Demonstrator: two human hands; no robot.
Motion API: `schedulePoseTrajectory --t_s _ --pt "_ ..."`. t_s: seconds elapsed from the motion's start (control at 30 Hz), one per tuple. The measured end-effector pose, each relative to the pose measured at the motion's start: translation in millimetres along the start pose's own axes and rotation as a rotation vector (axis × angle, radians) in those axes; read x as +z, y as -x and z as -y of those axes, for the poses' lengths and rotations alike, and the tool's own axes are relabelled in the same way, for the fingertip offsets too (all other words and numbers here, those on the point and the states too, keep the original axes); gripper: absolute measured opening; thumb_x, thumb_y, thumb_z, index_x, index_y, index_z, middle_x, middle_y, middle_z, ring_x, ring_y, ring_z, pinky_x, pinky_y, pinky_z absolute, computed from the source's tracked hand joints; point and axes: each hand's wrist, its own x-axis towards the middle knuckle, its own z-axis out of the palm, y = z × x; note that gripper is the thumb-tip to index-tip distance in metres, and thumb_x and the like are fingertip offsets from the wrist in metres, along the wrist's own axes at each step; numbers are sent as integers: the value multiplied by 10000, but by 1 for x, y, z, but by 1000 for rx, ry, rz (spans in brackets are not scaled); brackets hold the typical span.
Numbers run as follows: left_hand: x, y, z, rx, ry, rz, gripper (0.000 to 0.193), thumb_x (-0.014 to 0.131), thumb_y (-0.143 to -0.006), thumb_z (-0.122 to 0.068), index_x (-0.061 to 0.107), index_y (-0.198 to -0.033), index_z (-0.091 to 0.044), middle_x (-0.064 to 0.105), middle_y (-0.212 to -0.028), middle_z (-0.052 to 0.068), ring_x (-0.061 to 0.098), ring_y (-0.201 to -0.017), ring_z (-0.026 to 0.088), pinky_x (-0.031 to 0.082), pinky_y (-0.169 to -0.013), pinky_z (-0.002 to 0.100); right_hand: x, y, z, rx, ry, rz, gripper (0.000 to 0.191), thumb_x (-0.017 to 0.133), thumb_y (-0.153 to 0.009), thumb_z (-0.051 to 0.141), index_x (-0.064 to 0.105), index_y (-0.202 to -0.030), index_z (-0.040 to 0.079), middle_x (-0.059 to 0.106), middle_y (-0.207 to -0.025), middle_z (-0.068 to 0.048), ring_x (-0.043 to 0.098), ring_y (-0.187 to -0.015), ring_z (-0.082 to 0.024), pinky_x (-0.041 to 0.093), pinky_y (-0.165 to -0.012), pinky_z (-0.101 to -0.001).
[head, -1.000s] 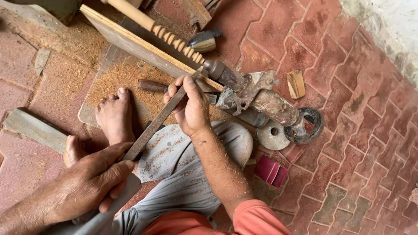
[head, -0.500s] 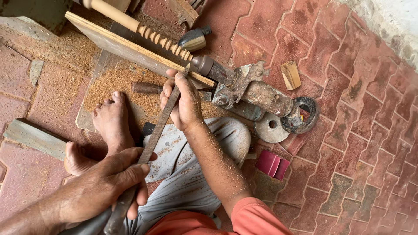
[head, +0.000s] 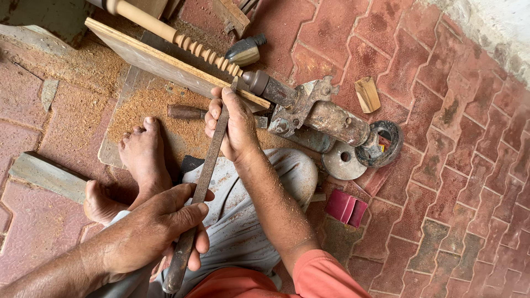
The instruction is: The person sits on the floor holding a flat file with both hands, filing the spiral grooves of a turned wooden spindle spinning in a lathe-style machine. They repeatedly run the file along the rotating wooden workpiece, steadying it against a wooden rest, working the grooved surface throughout the clip.
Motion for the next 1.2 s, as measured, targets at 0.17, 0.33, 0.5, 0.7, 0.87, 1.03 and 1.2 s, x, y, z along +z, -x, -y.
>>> schedulePoseTrajectory --t_s 0.17,0.33,0.5,0.7,0.87,1.03,1.2 --pt "1 1 -1 -17 -26 -20 378 529 -1021 -351 554 -1303 -101 746 -720 134 732 -504 203 471 -321 299 0 0 1 17 6 -3 275 534 -1092 355 569 -1129 85 542 -734 -9 512 -603 -116 412 -480 -262" --pt "1 -2 2 -22 -63 -32 384 523 -1040 -321 512 -1271 -14 758 -740 134 725 -510 200 456 -323 289 -2 0 1 6 12 15 274 537 -1095 351 567 -1125 80 543 -734 -6 514 -599 -115 407 -477 -257" --pt "-2 -5 7 11 -94 -50 399 544 -1032 -346 504 -1352 -110 749 -692 113 715 -464 202 509 -317 312 -3 -1 1 8 20 10 272 534 -1096 355 566 -1121 86 541 -735 -8 525 -615 -122 416 -497 -265" --pt "-14 -12 18 18 -125 -47 416 541 -1012 -364 570 -1333 -100 737 -666 99 720 -464 190 515 -360 306 -3 -3 -3 -9 12 6 263 536 -1101 359 571 -1105 99 542 -742 -6 529 -629 -133 428 -529 -283" --pt "-27 -17 29 144 -265 -71 421 539 -1006 -366 569 -1301 -67 794 -785 61 779 -596 164 613 -538 277 -1 -3 -4 -18 32 -12 262 532 -1095 363 576 -1100 105 548 -747 -9 537 -640 -143 438 -543 -297" --pt "-34 -17 35 109 -408 -166 359 543 -1003 -390 601 -1208 -101 745 -755 68 768 -606 168 605 -555 291 0 -4 -4 -14 44 -25 275 523 -1096 372 573 -1094 102 555 -751 -17 550 -652 -154 459 -562 -324" --pt "-39 -17 36 218 -623 -220 342 549 -1001 -407 671 -1157 -129 746 -755 43 722 -657 141 578 -583 269 2 -5 -6 -34 49 -16 271 521 -1103 368 575 -1096 102 555 -756 -11 547 -651 -151 463 -569 -331"
